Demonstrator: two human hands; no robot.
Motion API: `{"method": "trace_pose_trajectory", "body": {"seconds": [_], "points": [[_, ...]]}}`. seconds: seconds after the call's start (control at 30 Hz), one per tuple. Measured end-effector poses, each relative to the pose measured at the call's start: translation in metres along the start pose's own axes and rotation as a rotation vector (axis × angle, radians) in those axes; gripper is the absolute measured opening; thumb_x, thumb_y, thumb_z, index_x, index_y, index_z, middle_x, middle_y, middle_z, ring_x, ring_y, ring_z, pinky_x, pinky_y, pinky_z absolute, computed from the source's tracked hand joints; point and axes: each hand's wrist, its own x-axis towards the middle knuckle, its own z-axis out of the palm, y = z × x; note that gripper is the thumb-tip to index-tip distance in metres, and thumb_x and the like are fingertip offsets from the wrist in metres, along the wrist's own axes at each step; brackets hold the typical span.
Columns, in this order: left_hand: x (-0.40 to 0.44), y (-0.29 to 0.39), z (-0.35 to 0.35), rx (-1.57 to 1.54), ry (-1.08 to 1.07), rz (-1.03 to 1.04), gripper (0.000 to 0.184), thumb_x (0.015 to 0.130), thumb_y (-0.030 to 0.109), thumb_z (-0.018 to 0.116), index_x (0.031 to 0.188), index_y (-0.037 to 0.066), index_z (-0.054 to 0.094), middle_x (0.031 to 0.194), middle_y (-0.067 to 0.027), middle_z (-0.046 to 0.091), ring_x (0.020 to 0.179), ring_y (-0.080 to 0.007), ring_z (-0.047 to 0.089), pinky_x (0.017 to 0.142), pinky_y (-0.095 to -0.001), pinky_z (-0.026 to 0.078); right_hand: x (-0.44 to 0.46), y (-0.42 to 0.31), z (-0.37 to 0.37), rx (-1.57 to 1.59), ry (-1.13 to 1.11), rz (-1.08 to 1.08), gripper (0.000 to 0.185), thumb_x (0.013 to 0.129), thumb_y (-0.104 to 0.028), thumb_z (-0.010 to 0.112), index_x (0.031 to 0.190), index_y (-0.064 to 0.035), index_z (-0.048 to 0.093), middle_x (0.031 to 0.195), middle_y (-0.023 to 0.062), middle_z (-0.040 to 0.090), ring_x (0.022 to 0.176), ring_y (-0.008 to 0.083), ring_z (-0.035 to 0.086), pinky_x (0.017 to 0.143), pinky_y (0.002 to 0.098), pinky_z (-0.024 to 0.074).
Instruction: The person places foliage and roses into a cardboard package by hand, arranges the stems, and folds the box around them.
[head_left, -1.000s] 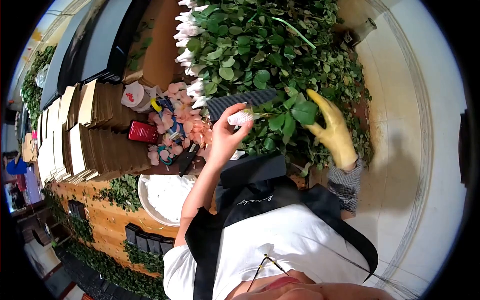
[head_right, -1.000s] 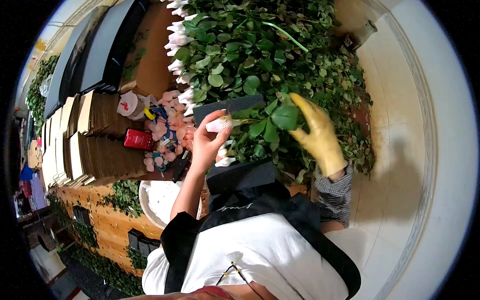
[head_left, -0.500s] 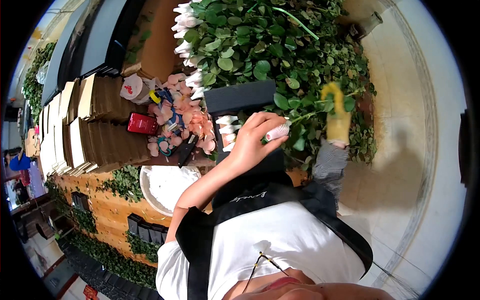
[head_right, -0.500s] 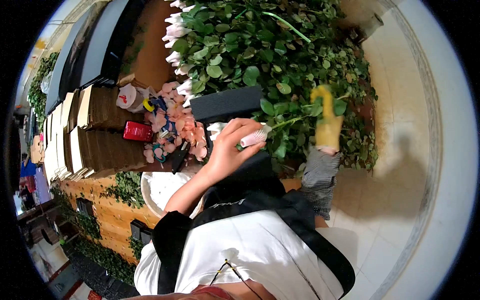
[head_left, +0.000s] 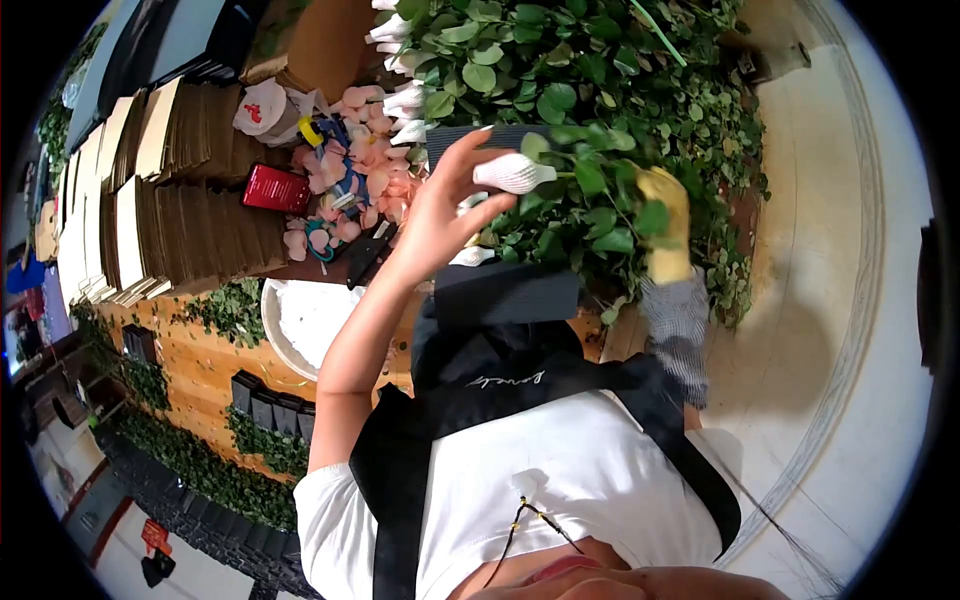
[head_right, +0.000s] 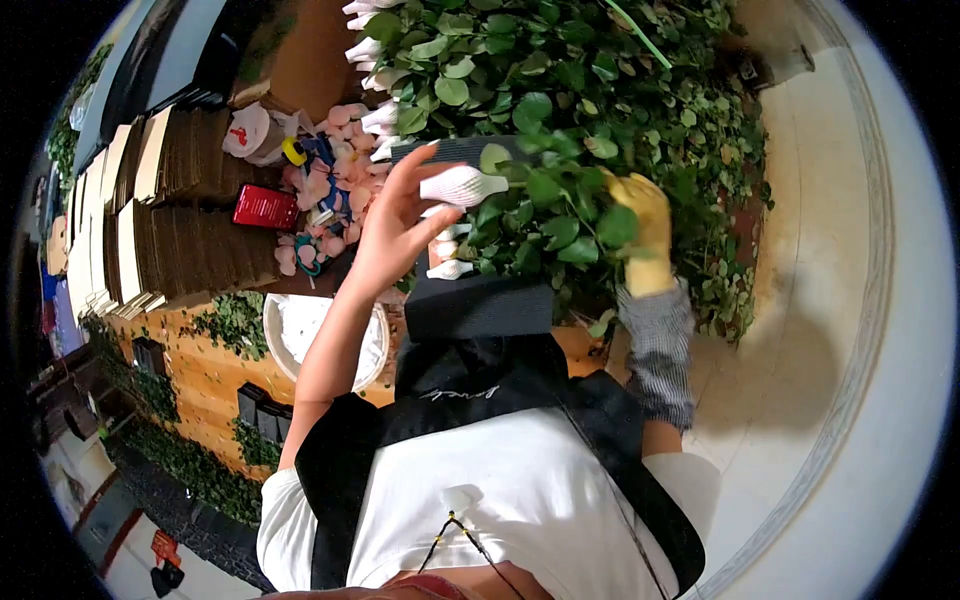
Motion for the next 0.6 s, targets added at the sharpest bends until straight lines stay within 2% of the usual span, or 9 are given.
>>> {"method": "trace_pose_trajectory", "body": {"seconds": [0.13, 0.17, 0.2, 0.23, 0.3, 0.37, 0.43, 0.47, 0.6], "points": [[-0.024, -0.033, -0.046, 0.387, -0.187, -0.395, 0.030, 0.094, 0.008, 0.066, 0.122, -0.002, 0.064, 0.116, -0.0167, 0.068, 0.112, -0.0223, 0.065, 0.094, -0.0371, 0.052, -0.004, -0.026, -0.041, -0.175, -0.153, 0.145, 0.008, 0.092, -0.006, 0.060, 0.097, -0.0069, 0.066, 0.066, 0.0043, 0.052, 0.057, 0.0194, 0.055, 0.059, 0.0325, 0.0483], [-0.028, -0.050, -0.048, 0.516, -0.222, -0.462, 0.027, 0.093, 0.008, 0.067, 0.118, -0.001, 0.067, 0.114, -0.0179, 0.069, 0.110, -0.0247, 0.066, 0.093, -0.0384, 0.052, -0.009, -0.031, -0.047, 0.017, -0.277, 0.574, 0.003, 0.091, -0.007, 0.062, 0.090, -0.0072, 0.065, 0.065, 0.0029, 0.052, 0.054, 0.0183, 0.052, 0.058, 0.0322, 0.0483], [-0.040, -0.110, -0.052, 0.663, -0.102, 0.007, 0.028, 0.089, 0.009, 0.069, 0.116, -0.001, 0.069, 0.114, -0.0203, 0.068, 0.108, -0.0319, 0.065, 0.092, -0.0416, 0.051, 0.014, -0.066, -0.056, 0.134, -0.338, 1.018, 0.006, 0.090, -0.009, 0.064, 0.084, -0.0075, 0.064, 0.064, 0.0015, 0.051, 0.051, 0.0172, 0.050, 0.056, 0.0319, 0.0482], [-0.038, -0.109, -0.043, 0.663, -0.033, 0.084, 0.032, 0.085, 0.009, 0.071, 0.116, 0.001, 0.068, 0.117, -0.0189, 0.066, 0.108, -0.0363, 0.062, 0.093, -0.0442, 0.050, -0.003, -0.068, -0.042, -0.236, -0.318, 0.218, 0.004, 0.086, -0.009, 0.066, 0.085, -0.0050, 0.066, 0.065, 0.0034, 0.054, 0.056, 0.0200, 0.055, 0.060, 0.0349, 0.0506], [-0.043, -0.169, -0.054, 0.999, -0.253, 0.251, 0.038, 0.084, 0.008, 0.070, 0.121, 0.003, 0.065, 0.122, -0.0165, 0.061, 0.107, -0.0369, 0.061, 0.092, -0.0443, 0.049, -0.017, -0.053, 0.009, -0.454, -0.376, 0.043, 0.032, 0.075, -0.001, 0.067, 0.106, -0.0064, 0.072, 0.073, 0.0100, 0.062, 0.069, 0.0268, 0.063, 0.064, 0.0391, 0.0533], [-0.042, -0.151, -0.044, 1.034, -0.175, 0.205, 0.036, 0.083, 0.012, 0.070, 0.118, 0.004, 0.064, 0.126, -0.0137, 0.060, 0.111, -0.0355, 0.060, 0.096, -0.0473, 0.046, -0.048, -0.019, 0.080, -0.498, -0.386, 0.230, 0.036, 0.071, -0.001, 0.065, 0.106, -0.0048, 0.072, 0.081, 0.0153, 0.066, 0.078, 0.0347, 0.064, 0.072, 0.0462, 0.0521], [-0.052, -0.150, -0.044, 0.756, 0.027, 0.204, 0.032, 0.082, 0.008, 0.067, 0.114, 0.003, 0.065, 0.125, -0.0135, 0.061, 0.112, -0.0360, 0.059, 0.095, -0.0465, 0.047, -0.072, 0.003, 0.118, -0.399, -0.244, 0.150, 0.031, 0.074, -0.002, 0.065, 0.104, -0.0050, 0.072, 0.084, 0.0148, 0.068, 0.081, 0.0362, 0.065, 0.072, 0.0478, 0.0516], [-0.060, -0.150, -0.048, 0.699, 0.118, 0.166, 0.023, 0.085, 0.006, 0.065, 0.108, 0.003, 0.067, 0.120, -0.0133, 0.063, 0.110, -0.0359, 0.060, 0.094, -0.0435, 0.048, -0.082, 0.024, 0.132, -0.366, -0.388, 0.254, 0.024, 0.077, -0.005, 0.067, 0.100, -0.0044, 0.072, 0.086, 0.0158, 0.069, 0.084, 0.0376, 0.065, 0.075, 0.0473, 0.0521], [-0.083, -0.163, -0.065, 0.612, 0.172, -0.332, 0.029, 0.097, 0.029, 0.062, 0.102, 0.002, 0.071, 0.084, -0.0183, 0.070, 0.081, -0.0385, 0.068, 0.074, -0.0453, 0.054, -0.038, -0.020, 0.065, -0.451, -0.625, 0.245, 0.055, 0.079, -0.017, 0.075, 0.130, -0.0042, 0.058, 0.110, 0.0172, 0.068, 0.099, 0.0358, 0.065, 0.088, 0.0441, 0.0517]]}}
